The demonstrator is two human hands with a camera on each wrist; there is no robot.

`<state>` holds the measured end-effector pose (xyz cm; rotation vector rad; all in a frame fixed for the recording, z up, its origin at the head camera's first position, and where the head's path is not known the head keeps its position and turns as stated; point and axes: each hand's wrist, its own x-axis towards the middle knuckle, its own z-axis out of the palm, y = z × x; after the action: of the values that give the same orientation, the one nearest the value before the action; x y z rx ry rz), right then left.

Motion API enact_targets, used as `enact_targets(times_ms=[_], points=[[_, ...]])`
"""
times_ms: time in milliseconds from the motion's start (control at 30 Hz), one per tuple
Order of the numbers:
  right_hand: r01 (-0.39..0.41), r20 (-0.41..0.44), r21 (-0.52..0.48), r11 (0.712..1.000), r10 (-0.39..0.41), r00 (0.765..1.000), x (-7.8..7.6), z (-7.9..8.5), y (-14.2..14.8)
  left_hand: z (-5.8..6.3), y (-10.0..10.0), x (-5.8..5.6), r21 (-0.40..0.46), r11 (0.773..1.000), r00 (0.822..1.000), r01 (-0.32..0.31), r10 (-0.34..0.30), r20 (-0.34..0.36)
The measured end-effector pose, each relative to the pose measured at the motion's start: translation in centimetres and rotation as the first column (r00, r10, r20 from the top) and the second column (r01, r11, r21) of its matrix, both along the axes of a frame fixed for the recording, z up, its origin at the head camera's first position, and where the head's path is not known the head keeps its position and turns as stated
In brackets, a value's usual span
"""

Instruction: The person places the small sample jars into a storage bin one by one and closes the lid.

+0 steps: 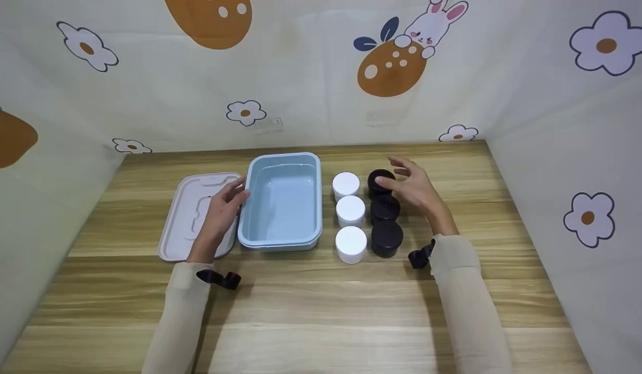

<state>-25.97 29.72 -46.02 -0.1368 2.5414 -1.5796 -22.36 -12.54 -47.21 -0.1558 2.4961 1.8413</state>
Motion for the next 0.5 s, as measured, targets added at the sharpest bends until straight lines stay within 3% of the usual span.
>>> enact_targets(times_ms=[233,500], points=[[-0.029,0.039,0.045,0.999,0.028,0.999,-0.2,-0.6,-0.5,-0.6,0.0,0.2,0.021,0.998,0.996,-0.053,0.051,0.078],[-0.078,0.063,0.099,0.992,0.072,0.995,-0.5,-0.4,-1.2,-0.2,0.0,0.2,0.000,0.996,0.994,-0.088,0.088,0.056]])
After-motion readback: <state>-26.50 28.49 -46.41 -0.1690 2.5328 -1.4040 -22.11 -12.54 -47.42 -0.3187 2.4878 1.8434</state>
